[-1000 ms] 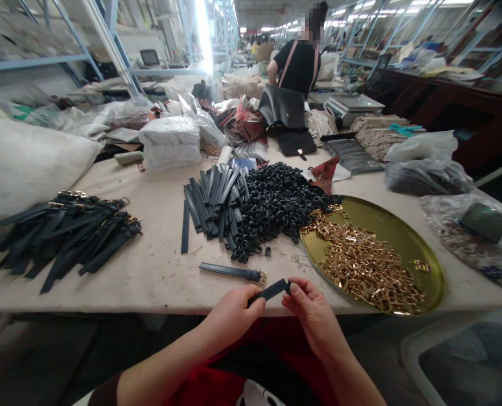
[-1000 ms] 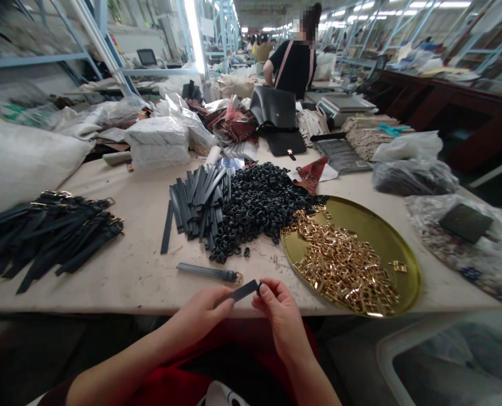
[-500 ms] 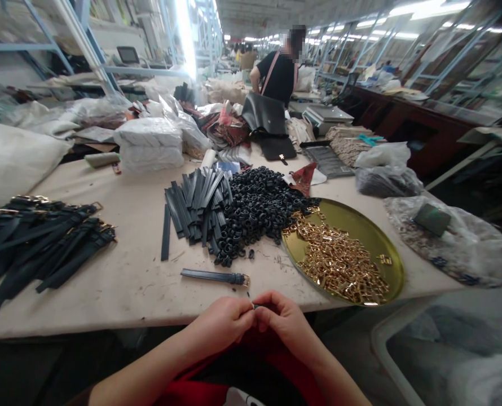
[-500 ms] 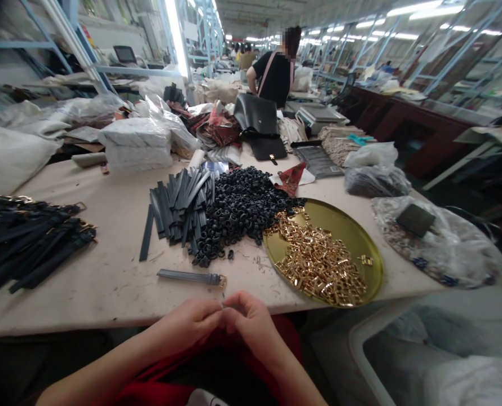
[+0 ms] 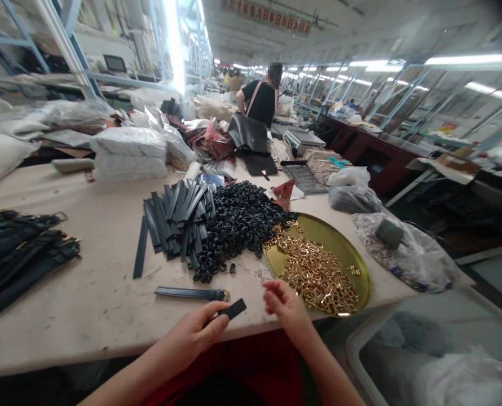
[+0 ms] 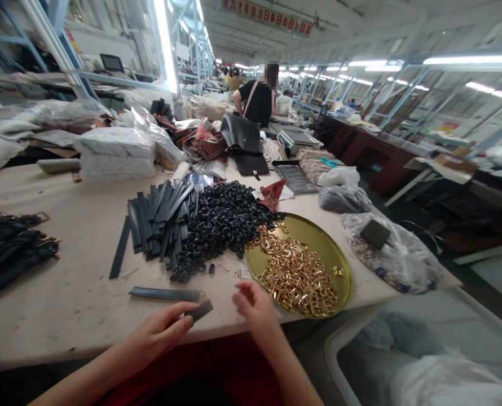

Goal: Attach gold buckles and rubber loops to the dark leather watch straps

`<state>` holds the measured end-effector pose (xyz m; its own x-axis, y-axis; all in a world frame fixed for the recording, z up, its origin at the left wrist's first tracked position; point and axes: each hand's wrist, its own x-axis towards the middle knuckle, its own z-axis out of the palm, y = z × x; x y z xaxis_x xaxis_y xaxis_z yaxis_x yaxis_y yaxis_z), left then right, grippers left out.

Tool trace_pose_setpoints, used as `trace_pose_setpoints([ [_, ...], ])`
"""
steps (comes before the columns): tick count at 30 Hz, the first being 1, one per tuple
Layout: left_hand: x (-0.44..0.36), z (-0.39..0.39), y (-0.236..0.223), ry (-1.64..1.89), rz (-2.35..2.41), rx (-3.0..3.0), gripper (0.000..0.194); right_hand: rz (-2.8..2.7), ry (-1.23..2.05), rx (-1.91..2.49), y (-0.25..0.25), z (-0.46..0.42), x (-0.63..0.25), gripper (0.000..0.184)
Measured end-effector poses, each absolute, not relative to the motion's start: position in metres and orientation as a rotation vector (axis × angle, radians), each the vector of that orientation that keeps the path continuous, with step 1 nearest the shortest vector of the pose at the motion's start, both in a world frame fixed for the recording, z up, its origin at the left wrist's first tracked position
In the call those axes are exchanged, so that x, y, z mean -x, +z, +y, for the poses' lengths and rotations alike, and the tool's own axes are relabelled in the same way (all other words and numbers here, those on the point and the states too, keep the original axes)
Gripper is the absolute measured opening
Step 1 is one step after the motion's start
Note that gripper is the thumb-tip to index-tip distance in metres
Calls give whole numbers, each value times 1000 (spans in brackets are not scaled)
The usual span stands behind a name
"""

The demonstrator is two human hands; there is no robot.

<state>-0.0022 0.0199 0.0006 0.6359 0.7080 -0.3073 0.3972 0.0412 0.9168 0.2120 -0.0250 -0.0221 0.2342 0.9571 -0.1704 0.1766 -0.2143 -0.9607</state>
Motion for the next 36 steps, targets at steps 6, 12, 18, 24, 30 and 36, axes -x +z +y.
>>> trace_pose_setpoints([
  [6,-14,23,-12,403,1071,-1198,22,-1544,163,2486,-14,1,-301,18],
  [12,-20,19,-2,369,1038,-1113,26,-1599,269,2369,-23,10,-305,17],
  [18,-25,21,13,369,1052,-1172,28,-1514,237,2225,-19,10,-316,28],
  [24,-31,19,17,371,1001,-1224,27,-1496,147,2228,-14,13,-313,22],
  [30,-30,16,12,363,1002,-1234,25,-1629,136,2210,-3,35,-293,17],
  [36,-25,14,11,387,1021,-1276,21,-1744,245,2153,-16,63,-268,7],
])
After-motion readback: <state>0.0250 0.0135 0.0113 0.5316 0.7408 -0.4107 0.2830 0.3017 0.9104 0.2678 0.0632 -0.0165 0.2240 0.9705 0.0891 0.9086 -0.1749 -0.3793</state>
